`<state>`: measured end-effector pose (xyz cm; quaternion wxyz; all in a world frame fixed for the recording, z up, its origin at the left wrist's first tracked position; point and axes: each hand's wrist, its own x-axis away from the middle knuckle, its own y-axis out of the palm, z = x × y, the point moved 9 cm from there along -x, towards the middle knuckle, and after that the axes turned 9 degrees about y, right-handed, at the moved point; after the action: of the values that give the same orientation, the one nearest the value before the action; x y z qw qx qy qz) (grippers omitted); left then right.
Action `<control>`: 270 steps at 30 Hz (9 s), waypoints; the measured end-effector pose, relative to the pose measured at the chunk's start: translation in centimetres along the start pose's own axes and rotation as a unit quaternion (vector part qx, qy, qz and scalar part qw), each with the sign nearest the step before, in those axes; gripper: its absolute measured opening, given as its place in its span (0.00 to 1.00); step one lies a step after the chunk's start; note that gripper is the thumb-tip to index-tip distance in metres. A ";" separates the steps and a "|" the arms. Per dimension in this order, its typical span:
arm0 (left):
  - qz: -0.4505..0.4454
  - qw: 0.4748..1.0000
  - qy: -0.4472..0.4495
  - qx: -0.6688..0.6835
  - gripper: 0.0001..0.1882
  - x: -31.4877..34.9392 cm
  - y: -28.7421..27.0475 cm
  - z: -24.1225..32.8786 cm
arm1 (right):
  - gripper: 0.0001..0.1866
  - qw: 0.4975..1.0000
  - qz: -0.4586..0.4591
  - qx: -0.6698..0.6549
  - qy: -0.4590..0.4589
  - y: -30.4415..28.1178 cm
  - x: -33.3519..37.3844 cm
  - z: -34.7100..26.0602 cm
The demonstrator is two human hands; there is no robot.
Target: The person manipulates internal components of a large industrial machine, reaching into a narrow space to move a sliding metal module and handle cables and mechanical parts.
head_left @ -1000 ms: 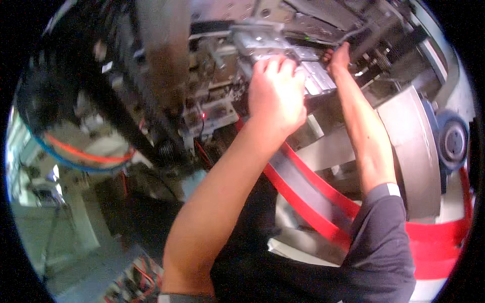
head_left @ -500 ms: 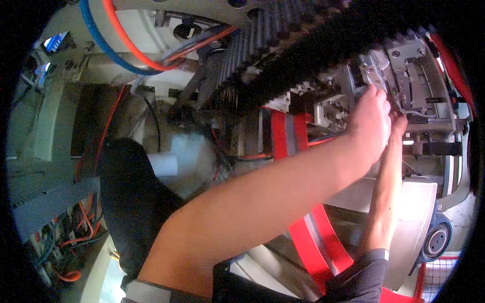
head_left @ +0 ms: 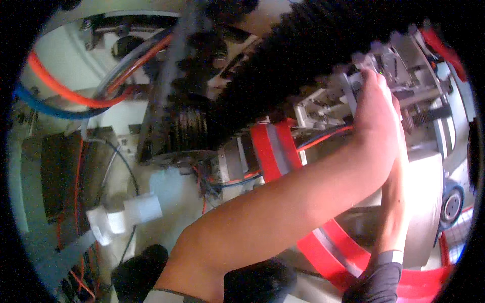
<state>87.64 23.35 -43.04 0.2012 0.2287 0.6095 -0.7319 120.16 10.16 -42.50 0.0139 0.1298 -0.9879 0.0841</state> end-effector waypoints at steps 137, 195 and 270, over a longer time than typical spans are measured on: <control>0.274 0.953 0.087 0.094 0.13 2.0 -3.0 -0.3 | 0.21 0.737 0.006 0.648 -0.190 1.4 4.4 -6.3; 0.296 0.946 0.076 0.110 0.14 1.9 -2.4 -0.8 | 0.16 0.662 0.126 0.698 -0.241 2.4 5.0 -7.1; -0.101 0.982 -0.115 -0.111 0.53 -4.8 -3.2 -7.4 | 0.22 0.854 0.232 0.465 -0.022 -1.6 4.0 -4.6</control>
<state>90.38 31.23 -38.86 0.2195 0.0563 0.6799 -0.6974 116.73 8.39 -37.55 -0.0893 -0.1104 -0.8351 0.5314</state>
